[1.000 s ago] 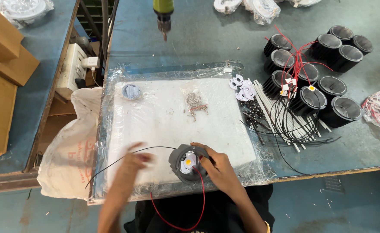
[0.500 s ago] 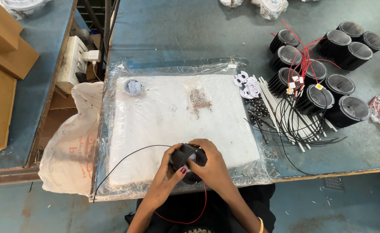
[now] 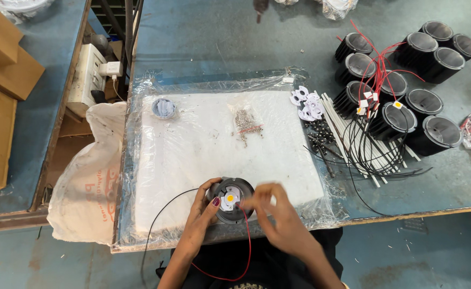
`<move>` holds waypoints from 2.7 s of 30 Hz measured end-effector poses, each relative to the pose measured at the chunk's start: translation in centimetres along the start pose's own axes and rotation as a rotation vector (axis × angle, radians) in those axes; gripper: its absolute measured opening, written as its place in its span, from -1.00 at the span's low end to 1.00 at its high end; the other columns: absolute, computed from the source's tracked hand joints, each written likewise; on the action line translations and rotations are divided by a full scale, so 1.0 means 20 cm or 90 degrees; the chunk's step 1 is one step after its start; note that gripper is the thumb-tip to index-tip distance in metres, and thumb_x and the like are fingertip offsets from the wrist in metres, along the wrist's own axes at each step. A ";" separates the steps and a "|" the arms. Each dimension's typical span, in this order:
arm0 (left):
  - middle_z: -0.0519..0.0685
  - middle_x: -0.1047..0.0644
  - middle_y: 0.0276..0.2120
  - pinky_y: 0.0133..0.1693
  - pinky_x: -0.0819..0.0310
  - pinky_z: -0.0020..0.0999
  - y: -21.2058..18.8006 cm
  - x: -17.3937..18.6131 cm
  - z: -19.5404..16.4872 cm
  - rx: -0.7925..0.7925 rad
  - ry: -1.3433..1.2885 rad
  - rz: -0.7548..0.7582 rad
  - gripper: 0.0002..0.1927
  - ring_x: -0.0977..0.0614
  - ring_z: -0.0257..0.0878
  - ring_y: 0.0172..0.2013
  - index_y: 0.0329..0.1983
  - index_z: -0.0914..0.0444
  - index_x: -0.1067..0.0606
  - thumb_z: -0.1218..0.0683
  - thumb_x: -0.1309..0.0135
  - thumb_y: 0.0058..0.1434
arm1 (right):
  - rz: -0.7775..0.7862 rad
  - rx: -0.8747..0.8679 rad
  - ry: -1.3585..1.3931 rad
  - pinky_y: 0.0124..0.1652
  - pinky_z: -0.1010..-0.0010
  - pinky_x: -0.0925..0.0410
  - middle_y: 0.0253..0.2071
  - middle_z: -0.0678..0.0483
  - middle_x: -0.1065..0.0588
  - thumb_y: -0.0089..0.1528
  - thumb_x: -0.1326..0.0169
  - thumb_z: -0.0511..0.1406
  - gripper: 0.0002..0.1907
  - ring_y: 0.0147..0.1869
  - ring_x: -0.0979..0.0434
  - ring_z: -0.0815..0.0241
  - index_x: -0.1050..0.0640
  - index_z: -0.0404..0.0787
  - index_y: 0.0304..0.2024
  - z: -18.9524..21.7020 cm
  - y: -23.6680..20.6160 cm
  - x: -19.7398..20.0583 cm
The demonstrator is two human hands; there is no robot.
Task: The person assembles small electronic components on a workbench. They place a white plastic piece and wires into a black cylindrical housing, then use a green handheld tool to secure the assembly. The person repeats this process with multiple units, handling wires and plastic parts throughout.
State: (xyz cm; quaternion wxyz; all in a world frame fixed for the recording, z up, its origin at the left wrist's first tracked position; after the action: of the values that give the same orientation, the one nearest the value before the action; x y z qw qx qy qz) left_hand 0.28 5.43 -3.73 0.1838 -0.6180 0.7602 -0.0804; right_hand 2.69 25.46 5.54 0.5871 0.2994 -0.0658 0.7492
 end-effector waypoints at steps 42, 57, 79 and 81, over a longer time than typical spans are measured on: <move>-0.07 -0.42 -0.35 -0.42 -0.21 -0.44 0.06 0.04 0.03 -0.035 0.000 -0.004 -0.25 -0.30 -0.36 -0.47 0.37 0.12 -0.33 -0.26 -0.09 0.16 | -0.075 -0.385 0.072 -0.66 0.48 -0.09 -0.80 0.14 -0.38 0.18 -0.21 -0.28 -0.81 -0.73 -0.28 0.46 -0.71 -0.30 -0.35 -0.09 -0.11 -0.01; 0.16 -0.48 0.04 0.12 -0.42 -0.27 0.05 0.02 -0.01 -0.138 -0.050 0.039 -0.28 -0.53 -0.18 0.06 0.39 0.24 -0.27 -0.12 -0.15 0.23 | -0.022 -0.298 -0.073 -0.63 0.36 -0.24 -0.72 -0.01 -0.47 0.15 -0.24 -0.22 -0.81 -0.75 -0.42 0.22 -0.69 -0.22 -0.34 -0.02 -0.02 -0.10; 0.13 -0.33 0.41 0.30 -0.33 -0.16 -0.17 -0.18 -0.13 -0.245 -0.003 0.064 -0.13 -0.43 -0.08 0.33 0.42 0.32 -0.26 0.16 -0.30 0.00 | 0.102 -0.140 0.101 -0.34 0.40 -0.42 -0.37 -0.04 -0.57 0.32 -0.03 -0.35 -0.81 -0.37 -0.55 0.19 -0.59 -0.38 -0.20 -0.04 -0.12 -0.08; 0.15 -0.36 0.41 0.33 -0.29 -0.13 -0.18 -0.19 -0.14 -0.302 0.057 0.066 -0.12 -0.40 -0.06 0.38 0.41 0.34 -0.29 0.15 -0.32 -0.02 | 0.177 -0.320 0.218 -0.34 0.46 -0.48 -0.40 0.05 -0.65 0.29 -0.04 -0.31 -0.77 -0.39 -0.60 0.31 -0.65 -0.34 -0.19 -0.15 -0.16 -0.03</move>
State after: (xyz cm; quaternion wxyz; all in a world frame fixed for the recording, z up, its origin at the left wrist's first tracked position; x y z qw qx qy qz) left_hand 3.09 7.98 0.84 0.0035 -0.5997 0.7959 0.0828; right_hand 4.63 27.20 2.02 0.5375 0.0033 -0.1892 0.8217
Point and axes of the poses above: each hand's wrist, its own y-axis towards the middle knuckle, its own x-axis out of the back of the hand, z = x × y, the point moved 4 cm from there along y, towards the middle knuckle
